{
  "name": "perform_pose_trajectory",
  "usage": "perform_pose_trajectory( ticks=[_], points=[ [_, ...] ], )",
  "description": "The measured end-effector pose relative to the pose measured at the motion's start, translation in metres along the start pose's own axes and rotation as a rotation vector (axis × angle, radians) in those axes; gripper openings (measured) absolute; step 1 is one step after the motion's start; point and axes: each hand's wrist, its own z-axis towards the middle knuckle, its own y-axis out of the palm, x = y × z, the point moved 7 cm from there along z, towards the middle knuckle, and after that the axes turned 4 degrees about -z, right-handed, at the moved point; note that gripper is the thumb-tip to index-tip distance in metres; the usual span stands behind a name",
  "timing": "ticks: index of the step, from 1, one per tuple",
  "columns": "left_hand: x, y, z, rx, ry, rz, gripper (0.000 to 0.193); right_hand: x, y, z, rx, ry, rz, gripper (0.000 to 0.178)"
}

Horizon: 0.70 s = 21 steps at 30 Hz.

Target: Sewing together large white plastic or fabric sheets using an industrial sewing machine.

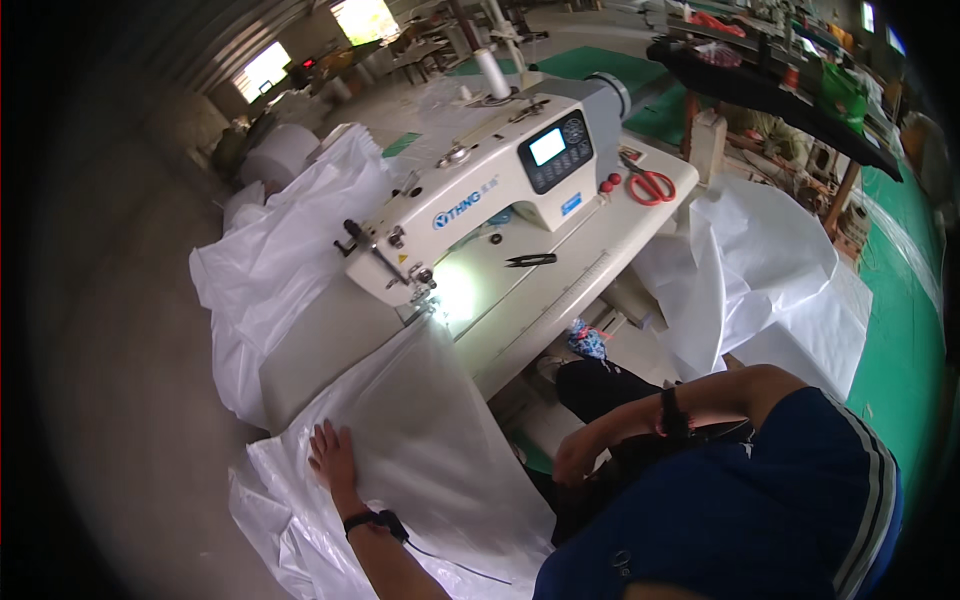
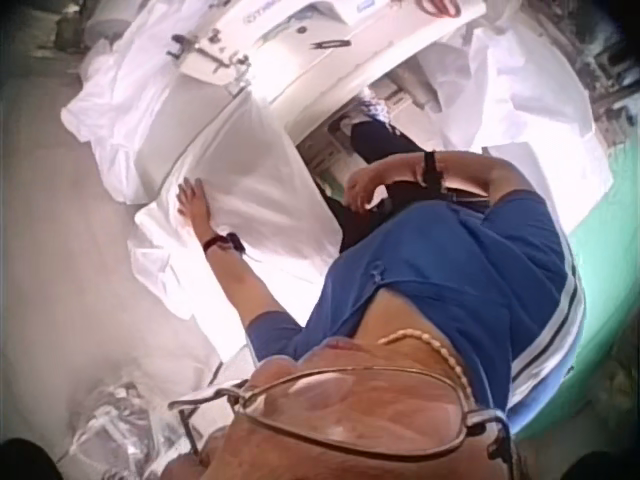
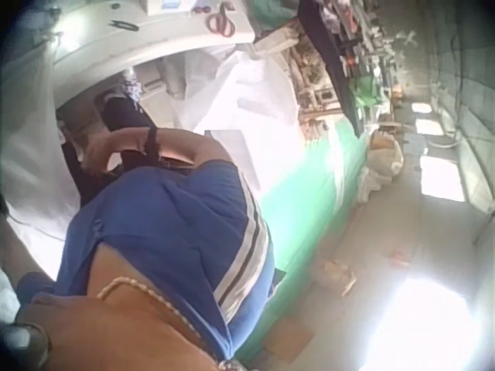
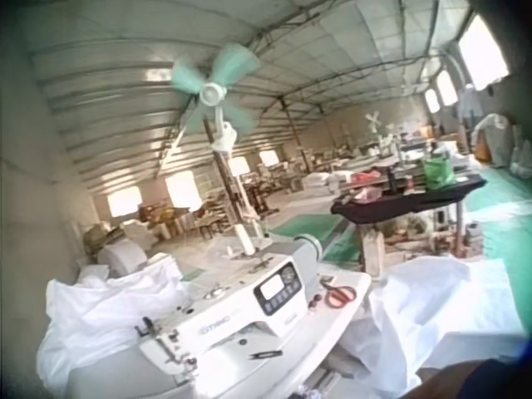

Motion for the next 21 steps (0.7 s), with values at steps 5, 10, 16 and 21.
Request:
perform_pose_trajectory(
  ticks=[5,10,16,21],
  points=[
    [0.009,-0.009,0.002,-0.011,0.025,-0.010,0.061,-0.047,-0.045,0.018,0.593,0.065,0.095,0.059],
    [0.004,-0.006,0.008,-0.011,0.013,-0.017,0.060,-0.071,-0.040,0.064,0.753,0.080,-0.288,0.049],
    [0.001,-0.004,0.010,0.003,0.046,-0.011,0.059,0.006,0.016,0.032,-0.029,0.084,-0.257,0.037],
    [0.001,-0.006,0.011,0.019,0.076,0.017,0.058,0.028,0.032,-0.018,-0.095,-0.001,-0.323,0.035]
  ],
)
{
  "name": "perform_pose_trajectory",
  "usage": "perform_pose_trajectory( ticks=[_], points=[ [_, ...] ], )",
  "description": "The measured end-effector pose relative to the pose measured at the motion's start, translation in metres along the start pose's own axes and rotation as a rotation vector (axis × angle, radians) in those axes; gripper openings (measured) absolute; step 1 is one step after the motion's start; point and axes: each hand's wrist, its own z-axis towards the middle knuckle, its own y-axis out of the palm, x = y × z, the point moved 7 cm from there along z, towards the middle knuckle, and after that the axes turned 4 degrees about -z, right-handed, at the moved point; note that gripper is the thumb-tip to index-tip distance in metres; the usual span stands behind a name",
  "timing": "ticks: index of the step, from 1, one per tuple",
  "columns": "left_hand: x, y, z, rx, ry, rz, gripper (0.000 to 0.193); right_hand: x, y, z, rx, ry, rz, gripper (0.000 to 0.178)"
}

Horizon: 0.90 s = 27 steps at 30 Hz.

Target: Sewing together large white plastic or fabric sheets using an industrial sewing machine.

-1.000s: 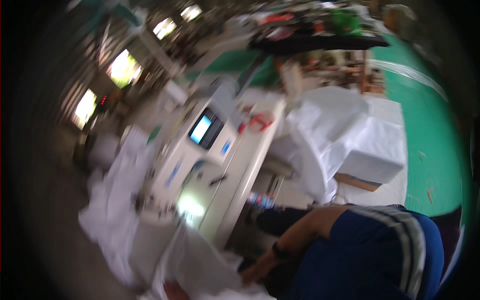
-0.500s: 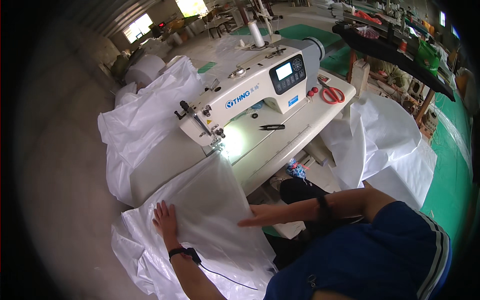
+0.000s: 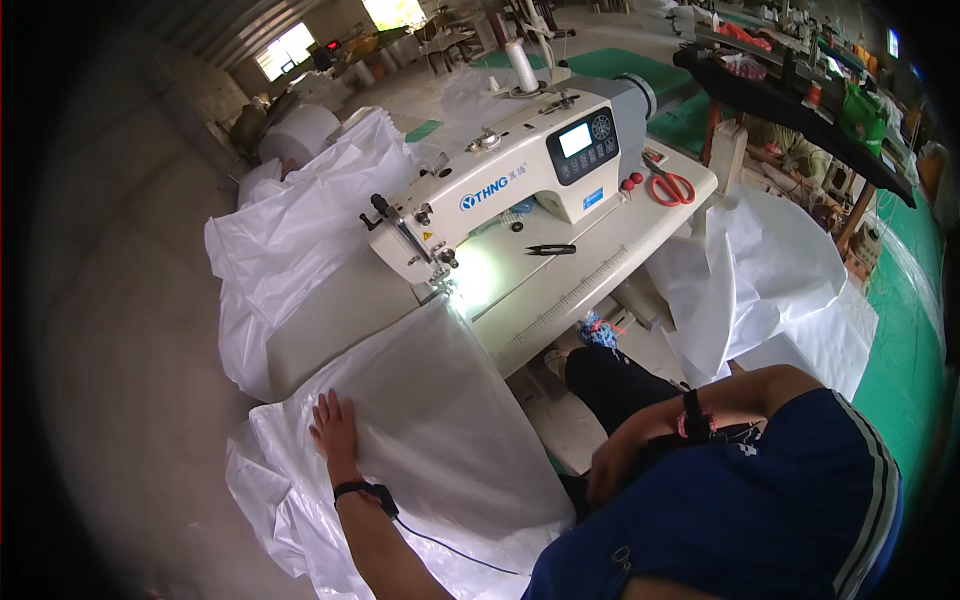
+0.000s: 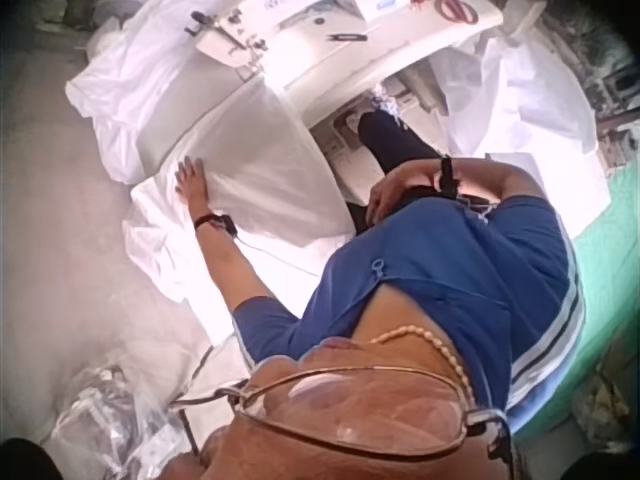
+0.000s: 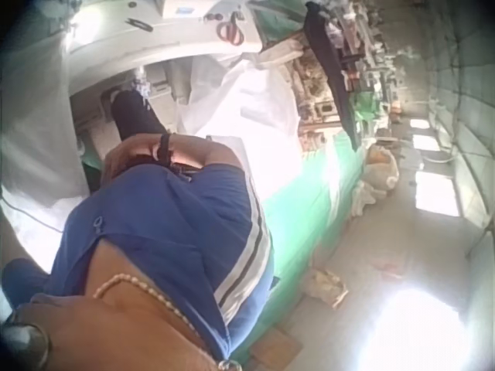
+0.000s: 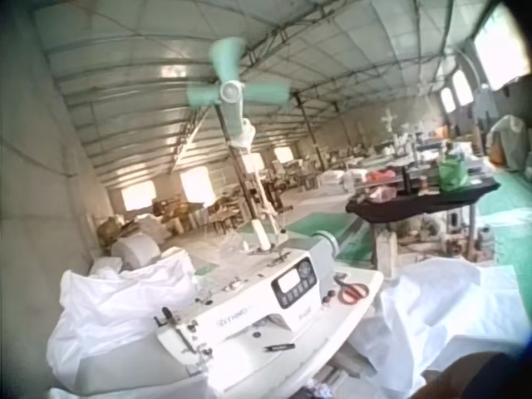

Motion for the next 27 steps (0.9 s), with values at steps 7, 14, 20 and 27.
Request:
perform_pose_trajectory(
  ticks=[7,14,20,27],
  points=[
    [0.065,-0.016,-0.004,-0.045,0.227,-0.058,0.048,-0.060,-0.123,-0.034,1.154,0.050,-0.096,0.047],
    [0.226,-0.029,-0.013,0.087,0.615,-0.711,0.035,-0.148,-0.189,-0.035,1.691,0.220,-0.859,0.031],
    [0.272,0.001,-0.007,0.092,0.646,-0.487,0.030,-0.152,-0.212,-0.017,1.634,0.343,-1.056,0.019],
    [0.274,-0.001,-0.024,0.228,0.683,-0.446,0.028,-0.141,-0.205,-0.010,1.489,0.329,-1.007,0.028]
  ],
)
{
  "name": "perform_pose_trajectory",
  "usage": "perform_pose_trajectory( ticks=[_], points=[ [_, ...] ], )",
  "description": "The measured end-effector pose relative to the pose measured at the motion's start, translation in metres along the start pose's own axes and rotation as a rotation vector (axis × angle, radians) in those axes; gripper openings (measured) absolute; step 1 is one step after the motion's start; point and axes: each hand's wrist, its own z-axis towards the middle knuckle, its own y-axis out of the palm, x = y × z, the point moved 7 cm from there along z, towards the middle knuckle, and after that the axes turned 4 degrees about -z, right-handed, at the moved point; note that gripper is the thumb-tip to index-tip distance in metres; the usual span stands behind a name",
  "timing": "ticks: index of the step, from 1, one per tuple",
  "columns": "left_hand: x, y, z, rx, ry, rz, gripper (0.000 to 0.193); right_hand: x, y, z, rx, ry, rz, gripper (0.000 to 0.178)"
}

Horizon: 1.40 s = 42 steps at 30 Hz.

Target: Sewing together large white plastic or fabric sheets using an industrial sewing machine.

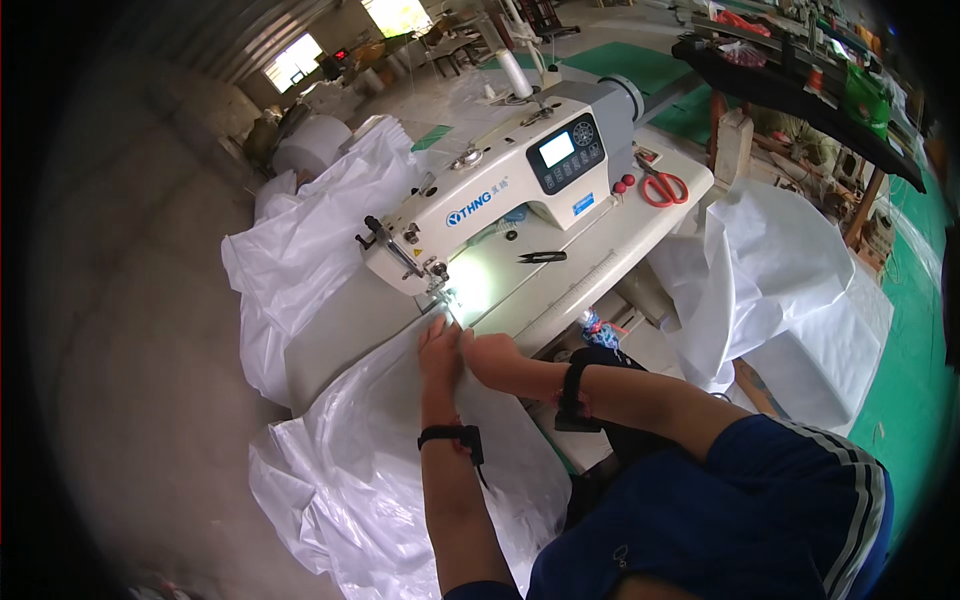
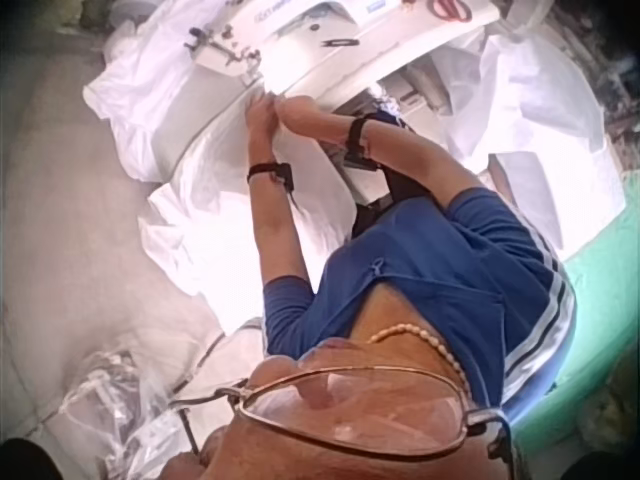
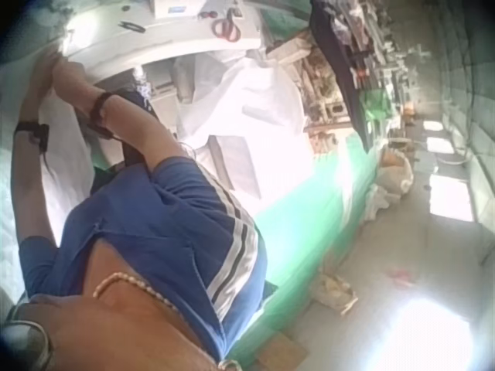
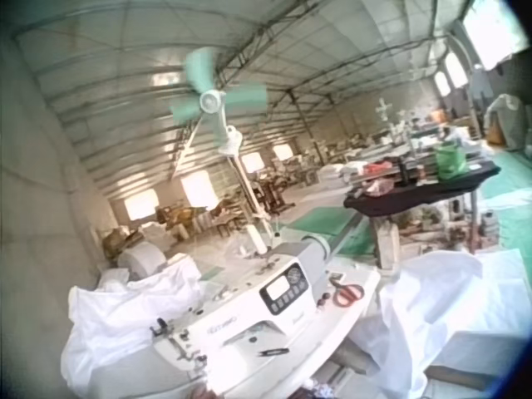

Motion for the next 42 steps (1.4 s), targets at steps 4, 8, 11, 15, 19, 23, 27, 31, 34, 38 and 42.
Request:
perform_pose_trajectory(
  ticks=[4,8,11,15,19,23,27,31,34,38,42],
  points=[
    [0.004,0.004,0.000,-0.060,0.052,0.148,0.024,0.000,0.000,-0.007,-0.037,-0.086,-0.154,0.034],
    [-0.005,0.010,-0.003,-0.134,0.048,0.088,0.023,0.007,-0.001,-0.009,-0.081,-0.108,-0.134,0.040],
    [-0.032,0.011,0.006,-0.130,-0.182,-0.237,0.025,0.013,-0.002,-0.008,-0.089,-0.060,-0.019,0.042],
    [-0.036,0.001,0.024,0.075,-0.074,-0.158,0.026,0.017,-0.003,-0.008,-0.098,-0.004,0.071,0.044],
    [-0.034,0.011,0.031,-0.003,-0.077,0.053,0.026,0.019,-0.004,-0.007,-0.118,0.014,0.088,0.045],
    [-0.015,0.006,0.022,-0.029,-0.021,0.238,0.027,0.020,-0.011,-0.005,-0.034,-0.031,0.113,0.032],
    [0.016,-0.008,-0.003,-0.166,0.093,0.171,0.026,0.016,0.000,-0.007,-0.139,-0.124,-0.015,0.036],
    [0.052,-0.034,-0.047,-0.089,0.201,-0.023,0.024,0.013,0.003,-0.012,-0.167,-0.167,-0.075,0.039],
    [0.053,-0.056,-0.080,-0.027,0.110,0.021,0.026,0.007,0.002,-0.009,-0.167,-0.194,-0.086,0.017],
    [0.009,-0.087,-0.118,0.071,-0.272,0.244,0.033,0.004,0.004,0.008,-0.205,-0.201,-0.106,0.014],
    [-0.060,-0.090,-0.149,-0.133,-0.729,0.426,0.058,0.006,0.009,0.033,-0.134,-0.161,-0.056,0.026]
  ],
)
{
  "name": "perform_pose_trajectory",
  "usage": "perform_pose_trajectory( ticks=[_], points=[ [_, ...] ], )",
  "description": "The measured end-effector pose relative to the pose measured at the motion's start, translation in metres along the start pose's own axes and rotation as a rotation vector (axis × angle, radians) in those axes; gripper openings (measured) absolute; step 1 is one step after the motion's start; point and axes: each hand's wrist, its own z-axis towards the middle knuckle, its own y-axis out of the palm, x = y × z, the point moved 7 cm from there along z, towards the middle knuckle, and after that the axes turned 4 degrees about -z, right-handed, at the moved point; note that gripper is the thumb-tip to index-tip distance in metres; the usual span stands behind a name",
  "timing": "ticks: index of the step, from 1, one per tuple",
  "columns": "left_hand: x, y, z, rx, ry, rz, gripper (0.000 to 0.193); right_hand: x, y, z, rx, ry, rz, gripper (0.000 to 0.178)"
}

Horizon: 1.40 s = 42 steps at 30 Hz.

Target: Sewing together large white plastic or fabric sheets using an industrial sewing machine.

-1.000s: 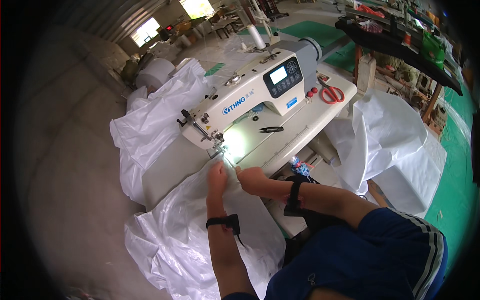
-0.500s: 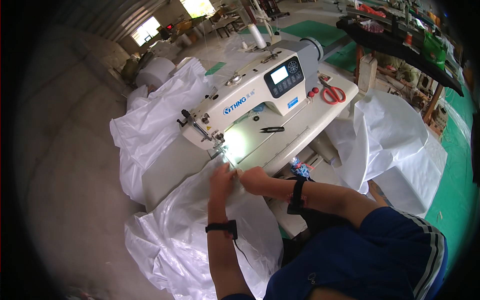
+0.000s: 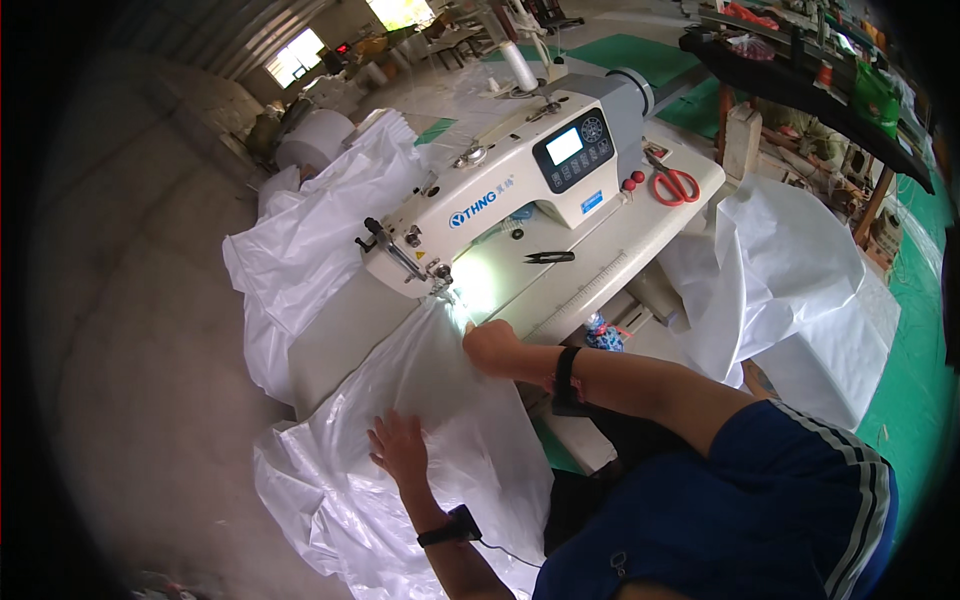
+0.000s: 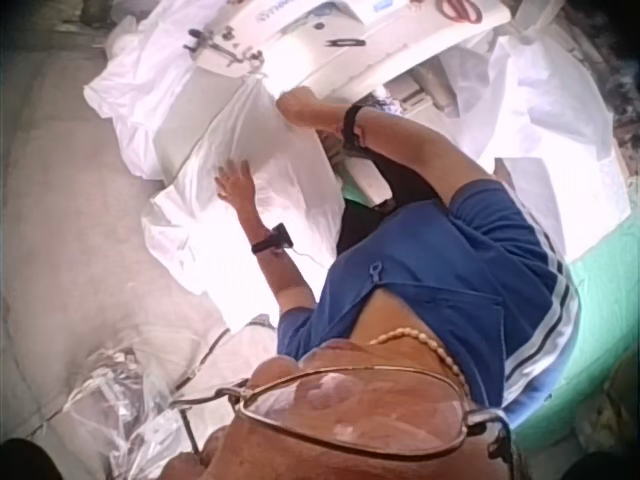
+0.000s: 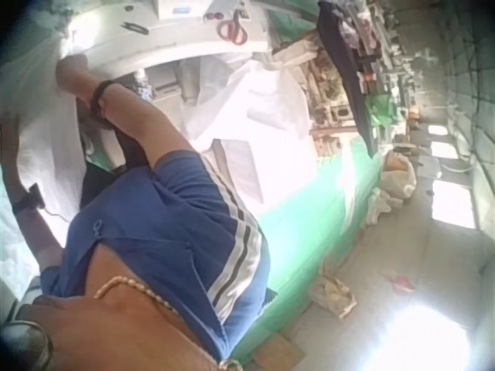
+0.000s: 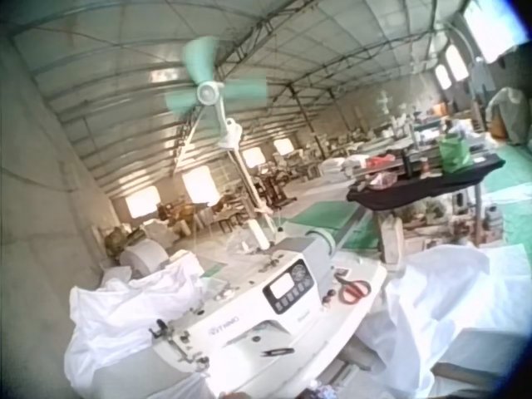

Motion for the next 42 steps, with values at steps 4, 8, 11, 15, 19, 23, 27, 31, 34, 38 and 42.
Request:
perform_pose_trajectory(
  ticks=[4,8,11,15,19,23,27,31,34,38,42],
  points=[
    [-0.014,0.012,0.034,0.054,0.056,0.084,0.059,0.008,0.006,0.019,-0.013,0.067,0.000,0.024],
    [-0.019,0.020,0.060,0.015,0.045,0.065,0.060,0.012,0.001,-0.007,-0.003,0.205,0.211,0.032],
    [-0.019,0.020,0.068,0.001,0.045,0.073,0.060,-0.013,0.014,-0.087,-0.034,-0.009,0.224,0.039],
    [-0.017,0.018,0.073,-0.009,0.060,0.064,0.060,-0.055,0.067,-0.165,-0.238,-0.180,0.887,0.056],
    [-0.018,0.015,0.076,0.004,0.075,0.053,0.061,-0.076,0.137,-0.145,-0.462,0.193,1.094,0.047],
    [-0.017,0.011,0.079,-0.001,0.109,0.069,0.061,-0.067,0.145,-0.151,-0.656,0.379,1.144,0.030],
    [-0.017,0.009,0.085,-0.058,0.111,0.062,0.062,-0.051,0.065,-0.207,-0.560,-0.620,0.929,0.027],
    [-0.018,0.010,0.084,-0.072,0.097,0.053,0.062,-0.022,0.073,-0.281,-1.206,-0.233,1.251,0.032],
    [-0.017,0.009,0.083,-0.106,0.084,0.061,0.063,-0.018,0.082,-0.281,-1.087,-0.209,1.187,0.037],
    [0.010,-0.016,0.077,0.006,0.194,0.134,0.047,0.023,0.096,-0.229,-0.597,0.432,1.167,0.048],
    [0.064,-0.029,0.036,-0.048,0.246,-0.665,0.029,0.027,0.063,-0.168,-0.155,0.248,0.990,0.047]
  ],
)
